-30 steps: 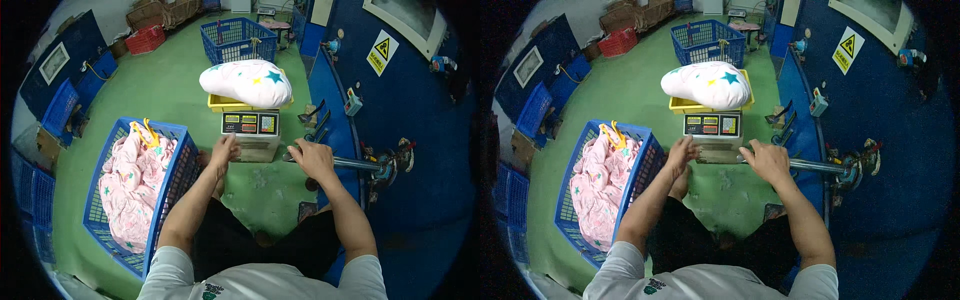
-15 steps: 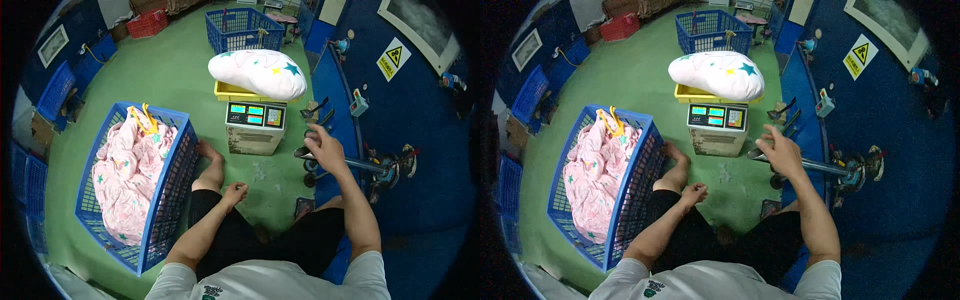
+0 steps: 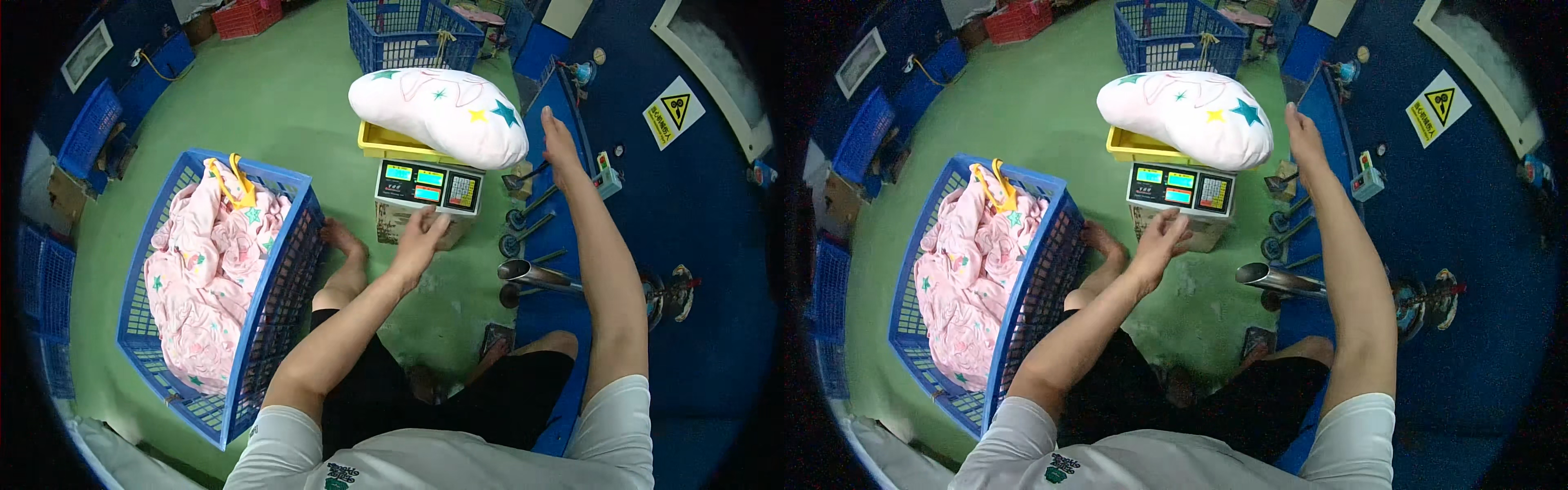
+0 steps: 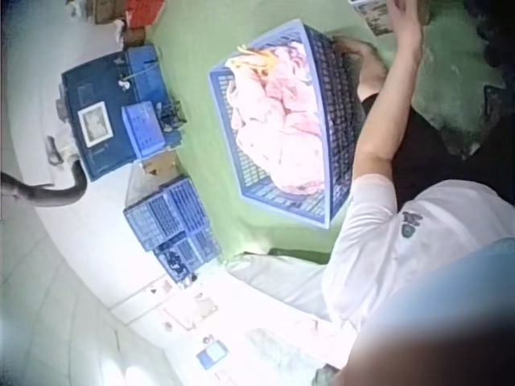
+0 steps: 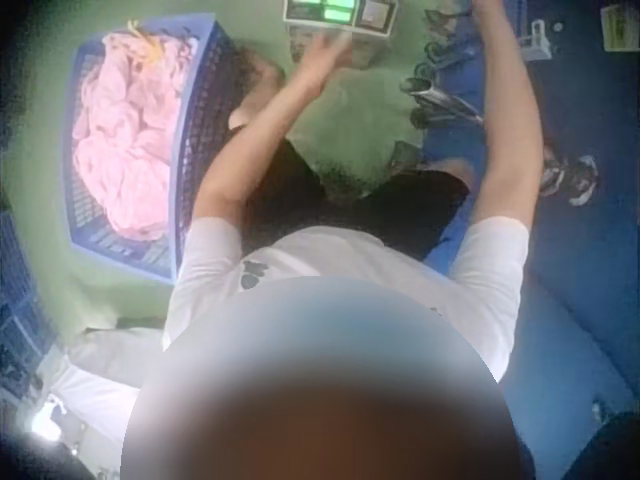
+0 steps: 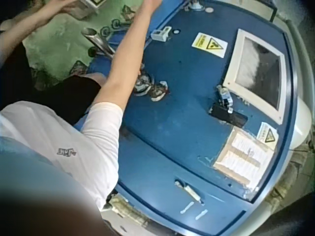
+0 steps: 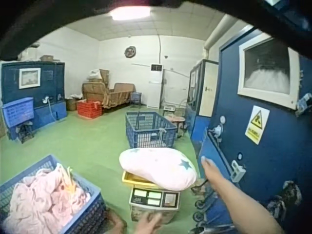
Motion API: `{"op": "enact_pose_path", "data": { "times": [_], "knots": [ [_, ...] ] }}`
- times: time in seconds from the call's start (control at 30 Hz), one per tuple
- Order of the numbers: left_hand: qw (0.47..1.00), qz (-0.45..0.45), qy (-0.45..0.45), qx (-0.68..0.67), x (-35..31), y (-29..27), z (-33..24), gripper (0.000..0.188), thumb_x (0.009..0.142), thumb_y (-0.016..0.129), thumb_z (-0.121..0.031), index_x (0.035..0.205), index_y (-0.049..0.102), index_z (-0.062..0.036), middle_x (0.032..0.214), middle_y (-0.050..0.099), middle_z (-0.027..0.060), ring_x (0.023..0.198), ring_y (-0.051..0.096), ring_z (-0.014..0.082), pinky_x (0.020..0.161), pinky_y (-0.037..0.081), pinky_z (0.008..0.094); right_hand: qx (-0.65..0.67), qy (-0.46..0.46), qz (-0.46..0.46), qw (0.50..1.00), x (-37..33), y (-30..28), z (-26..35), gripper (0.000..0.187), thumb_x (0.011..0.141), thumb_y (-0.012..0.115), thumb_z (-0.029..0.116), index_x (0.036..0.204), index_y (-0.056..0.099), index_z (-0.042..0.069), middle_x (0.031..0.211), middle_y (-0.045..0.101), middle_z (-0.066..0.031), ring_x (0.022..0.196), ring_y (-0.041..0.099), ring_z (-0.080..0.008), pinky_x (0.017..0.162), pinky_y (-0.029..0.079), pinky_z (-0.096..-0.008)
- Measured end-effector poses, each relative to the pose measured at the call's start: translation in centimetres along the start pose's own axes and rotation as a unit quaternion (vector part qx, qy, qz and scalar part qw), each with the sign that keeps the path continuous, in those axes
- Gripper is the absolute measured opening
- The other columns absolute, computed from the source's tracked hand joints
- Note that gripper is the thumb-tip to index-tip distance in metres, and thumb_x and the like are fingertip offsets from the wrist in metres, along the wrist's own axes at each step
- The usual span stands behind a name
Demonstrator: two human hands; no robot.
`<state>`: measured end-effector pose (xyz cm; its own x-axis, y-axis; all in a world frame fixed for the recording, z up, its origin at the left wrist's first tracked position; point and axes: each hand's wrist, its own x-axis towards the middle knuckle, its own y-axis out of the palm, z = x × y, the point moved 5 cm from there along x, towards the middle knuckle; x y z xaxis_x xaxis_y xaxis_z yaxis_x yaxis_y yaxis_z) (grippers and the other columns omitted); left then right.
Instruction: Stuffing star-patterned plush toys with filling material using a machine nozzle and then weighing them on a digital scale.
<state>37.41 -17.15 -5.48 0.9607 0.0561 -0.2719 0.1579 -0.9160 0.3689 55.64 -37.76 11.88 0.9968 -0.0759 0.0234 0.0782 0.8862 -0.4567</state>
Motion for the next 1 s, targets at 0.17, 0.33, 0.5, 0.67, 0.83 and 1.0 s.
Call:
{"op": "enact_pose_path", "data": {
  "times": [0.17,0.33,0.5,0.67,0.83,1.0],
  "knots": [
    [0.99,-0.089,0.084,-0.073,5.6,4.2,-7.4,0.072,0.097,0.064,-0.043,0.146,0.034,-0.0005,0.125,0.054,0.018,0.109,0.057,0.0259,0.087,0.05,0.0361,0.047,-0.015,0.084,0.995,1.1,3.5,0.6,0.076,0.101,0.046,0.058,0.148,0.04,-0.001,0.144,0.05,-0.0209,0.128,0.052,-0.0316,0.102,0.046,-0.0427],
    [0.975,-0.015,0.095,-0.198,6.7,4.0,-10.2,0.066,0.099,0.06,-0.036,0.147,0.034,0.0005,0.133,0.053,0.0224,0.112,0.061,0.027,0.085,0.055,0.0363,0.075,-0.033,0.135,0.987,-1.1,5.3,0.5,0.069,0.102,0.053,0.05,0.146,0.043,-0.002,0.138,0.056,-0.0207,0.119,0.059,-0.0282,0.094,0.051,-0.0372],
    [0.963,0.058,0.118,-0.233,3.3,0.2,-10.1,0.052,0.102,0.055,-0.031,0.141,0.046,0.0017,0.131,0.059,0.019,0.111,0.064,0.0247,0.086,0.06,0.0343,0.003,-0.106,0.103,0.989,-6.0,6.1,2.6,0.066,0.094,0.068,0.039,0.14,0.048,-0.004,0.13,0.058,-0.0222,0.111,0.061,-0.0277,0.088,0.053,-0.0368],
    [0.96,0.091,0.084,-0.249,-7.6,-5.4,-6.7,0.062,0.1,0.057,-0.036,0.15,0.037,-0.0047,0.146,0.049,0.0199,0.128,0.054,0.0307,0.101,0.052,0.0418,-0.106,-0.341,0.031,0.934,-17.9,4.2,4.5,0.071,0.086,0.076,0.043,0.137,0.052,0.0,0.118,0.057,-0.0169,0.109,0.055,-0.0309,0.091,0.048,-0.045],
    [0.927,0.209,-0.006,-0.312,-16.0,-8.9,-2.1,0.081,0.097,0.057,-0.058,0.154,0.034,-0.0069,0.154,0.042,0.0193,0.135,0.049,0.0356,0.107,0.049,0.0439,-0.103,-0.493,0.101,0.858,-31.5,4.6,0.1,0.054,0.085,0.078,0.039,0.123,0.061,0.004,0.116,0.056,-0.0135,0.115,0.05,-0.0315,0.101,0.042,-0.0488],
    [0.985,0.042,-0.083,-0.149,-16.3,-8.1,4.5,0.085,0.094,0.061,-0.058,0.154,0.033,-0.0047,0.151,0.046,0.0198,0.129,0.054,0.0339,0.101,0.053,0.0394,0.066,-0.371,0.009,0.926,-34.0,5.1,-6.6,0.042,0.079,0.083,0.022,0.11,0.062,0.004,0.111,0.058,-0.0114,0.113,0.053,-0.0313,0.099,0.044,-0.0449]
  ]
}}
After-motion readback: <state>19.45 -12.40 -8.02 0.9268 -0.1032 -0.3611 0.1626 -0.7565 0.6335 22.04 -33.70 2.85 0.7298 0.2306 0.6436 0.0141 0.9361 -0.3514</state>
